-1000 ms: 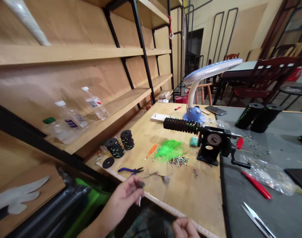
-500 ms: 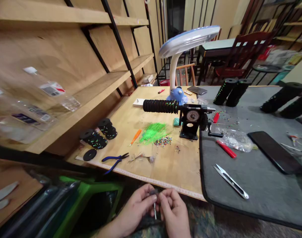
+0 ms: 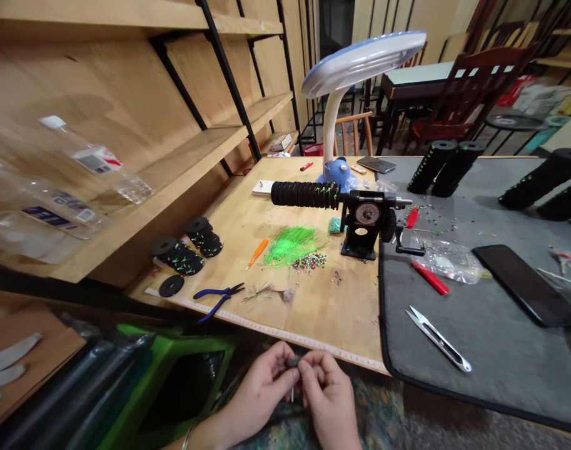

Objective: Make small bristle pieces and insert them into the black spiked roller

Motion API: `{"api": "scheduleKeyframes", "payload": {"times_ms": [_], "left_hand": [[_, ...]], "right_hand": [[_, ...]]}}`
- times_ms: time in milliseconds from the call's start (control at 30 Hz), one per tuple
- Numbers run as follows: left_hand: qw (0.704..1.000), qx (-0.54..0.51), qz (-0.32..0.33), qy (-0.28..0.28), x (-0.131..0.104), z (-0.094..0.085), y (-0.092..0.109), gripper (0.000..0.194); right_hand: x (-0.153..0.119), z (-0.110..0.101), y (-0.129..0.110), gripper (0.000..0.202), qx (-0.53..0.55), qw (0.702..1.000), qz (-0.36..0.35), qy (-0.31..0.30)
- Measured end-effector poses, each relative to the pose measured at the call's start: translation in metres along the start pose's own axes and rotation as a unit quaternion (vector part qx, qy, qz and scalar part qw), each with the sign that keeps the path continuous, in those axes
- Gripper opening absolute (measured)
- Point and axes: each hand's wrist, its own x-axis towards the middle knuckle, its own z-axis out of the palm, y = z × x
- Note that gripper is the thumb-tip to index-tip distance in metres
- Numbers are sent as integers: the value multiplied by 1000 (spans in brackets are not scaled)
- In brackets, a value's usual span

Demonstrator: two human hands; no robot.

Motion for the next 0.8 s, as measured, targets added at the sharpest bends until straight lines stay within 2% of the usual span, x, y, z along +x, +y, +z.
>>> {"api": "scheduleKeyframes", "payload": {"times_ms": [333, 467, 667, 800], "left_hand": [[997, -58, -19, -37, 2, -1, 1, 40], [998, -53, -37, -21, 4, -3, 0, 36], [998, -41, -53, 2, 6, -5, -6, 25], [998, -49, -46, 4, 7, -5, -8, 21]], "right_hand": [[1, -1, 7, 49, 47, 999, 22, -15], [0, -2, 7, 49, 51, 998, 35, -13], [-3, -8, 15, 48, 18, 999, 19, 25], [-6, -10, 23, 46, 12, 999, 38, 5]]}}
